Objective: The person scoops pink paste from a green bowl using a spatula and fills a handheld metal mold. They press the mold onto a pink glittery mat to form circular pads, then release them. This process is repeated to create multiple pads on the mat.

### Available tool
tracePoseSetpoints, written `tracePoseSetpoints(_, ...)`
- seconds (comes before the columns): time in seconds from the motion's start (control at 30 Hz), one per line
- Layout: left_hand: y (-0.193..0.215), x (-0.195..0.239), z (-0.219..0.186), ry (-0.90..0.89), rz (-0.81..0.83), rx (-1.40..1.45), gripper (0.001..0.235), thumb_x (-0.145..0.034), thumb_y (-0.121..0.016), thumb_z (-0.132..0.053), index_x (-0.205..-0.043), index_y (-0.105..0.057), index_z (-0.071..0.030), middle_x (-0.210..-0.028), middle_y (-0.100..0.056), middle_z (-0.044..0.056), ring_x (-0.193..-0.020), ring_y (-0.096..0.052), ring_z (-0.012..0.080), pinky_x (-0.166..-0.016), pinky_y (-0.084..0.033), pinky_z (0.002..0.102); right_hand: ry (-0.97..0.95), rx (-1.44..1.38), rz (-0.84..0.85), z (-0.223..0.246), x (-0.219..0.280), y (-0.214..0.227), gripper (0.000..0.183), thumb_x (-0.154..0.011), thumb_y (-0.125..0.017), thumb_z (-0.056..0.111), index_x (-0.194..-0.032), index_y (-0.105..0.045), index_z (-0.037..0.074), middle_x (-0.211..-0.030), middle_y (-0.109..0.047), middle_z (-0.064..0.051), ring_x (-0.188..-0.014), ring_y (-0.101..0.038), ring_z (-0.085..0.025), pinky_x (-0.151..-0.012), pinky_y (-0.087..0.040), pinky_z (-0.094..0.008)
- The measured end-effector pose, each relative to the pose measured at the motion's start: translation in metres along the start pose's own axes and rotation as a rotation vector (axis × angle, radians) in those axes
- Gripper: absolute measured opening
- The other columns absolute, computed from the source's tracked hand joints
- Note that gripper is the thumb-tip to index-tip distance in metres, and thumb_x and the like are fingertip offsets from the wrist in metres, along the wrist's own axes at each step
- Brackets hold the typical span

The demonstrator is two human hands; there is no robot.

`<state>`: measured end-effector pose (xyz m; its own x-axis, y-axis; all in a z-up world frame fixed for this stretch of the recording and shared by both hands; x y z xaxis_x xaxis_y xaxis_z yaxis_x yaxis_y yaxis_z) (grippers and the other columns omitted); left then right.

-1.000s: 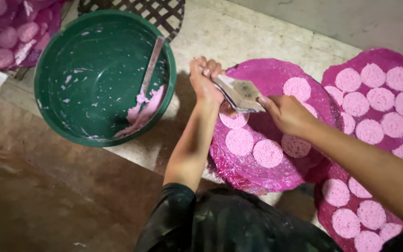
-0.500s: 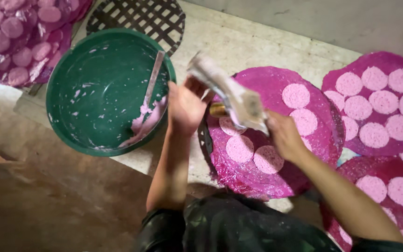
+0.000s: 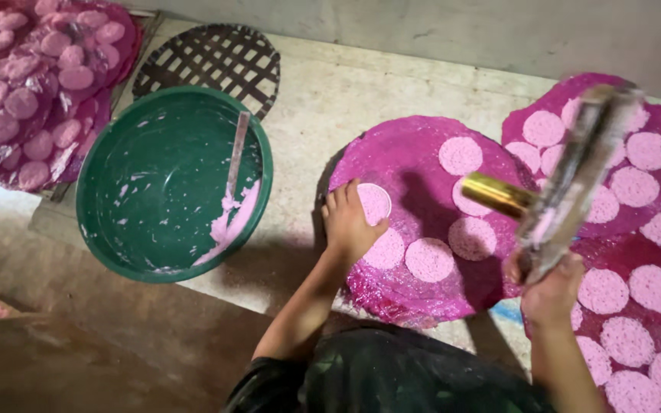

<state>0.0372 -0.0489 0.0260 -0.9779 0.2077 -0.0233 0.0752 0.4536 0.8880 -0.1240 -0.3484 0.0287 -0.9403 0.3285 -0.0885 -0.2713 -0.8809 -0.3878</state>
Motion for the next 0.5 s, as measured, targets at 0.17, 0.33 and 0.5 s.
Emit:
tracePoseSetpoints(0.17, -0.003, -0.007, -0.029, -0.124, 0.04, 0.015, 0.101, -0.073, -0.086, -0.043, -0.149, -0.037, 0.001, -0.141, -0.047, 0.023, -0.132, -0.042, 0.0382, -0.11, -0.034, 0.054, 0.069, 0.028, -0.147, 0.013, 0.031, 0.039, 0.074, -0.103, -0.046, 0.075, -0.119, -0.05, 0.003, -0.083, -0.055, -0.008, -0.056, -0.051, -0.015, -0.048, -0.04, -0.031)
tracePoseSetpoints(0.33, -0.038, -0.018, -0.077, -0.253, 0.207, -0.054, 0.111, -0.07, -0.087, -0.046, -0.152, -0.031, 0.003, -0.144, -0.046, 0.025, -0.135, -0.04, 0.0381, -0.113, -0.031, 0.055, 0.115, 0.068, -0.28, 0.022, 0.063, 0.064, 0.078, -0.104, -0.043, 0.079, -0.11, -0.048, 0.001, -0.081, -0.053, -0.007, -0.056, -0.049, -0.016, -0.052, -0.039, -0.033)
tracePoseSetpoints(0.5, -0.008, -0.003, -0.129, -0.435, 0.288, 0.005, 0.13, -0.062, -0.093, -0.051, -0.151, -0.017, 0.006, -0.157, -0.026, 0.033, -0.142, -0.024, 0.0487, -0.109, -0.017, 0.064, 0.107, 0.152, -0.288, 0.046, 0.085, 0.05, 0.072, -0.098, -0.053, 0.069, -0.115, -0.056, -0.001, -0.083, -0.059, -0.008, -0.054, -0.051, -0.017, -0.047, -0.039, -0.034)
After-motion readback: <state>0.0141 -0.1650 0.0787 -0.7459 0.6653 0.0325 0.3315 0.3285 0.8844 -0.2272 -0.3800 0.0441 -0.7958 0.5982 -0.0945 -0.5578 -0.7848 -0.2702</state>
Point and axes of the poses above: each hand's wrist, its own x-axis away from the middle knuckle, its own y-axis out of the back of the hand, z = x × y, the point moved 8 cm from there along -x, towards the middle knuckle
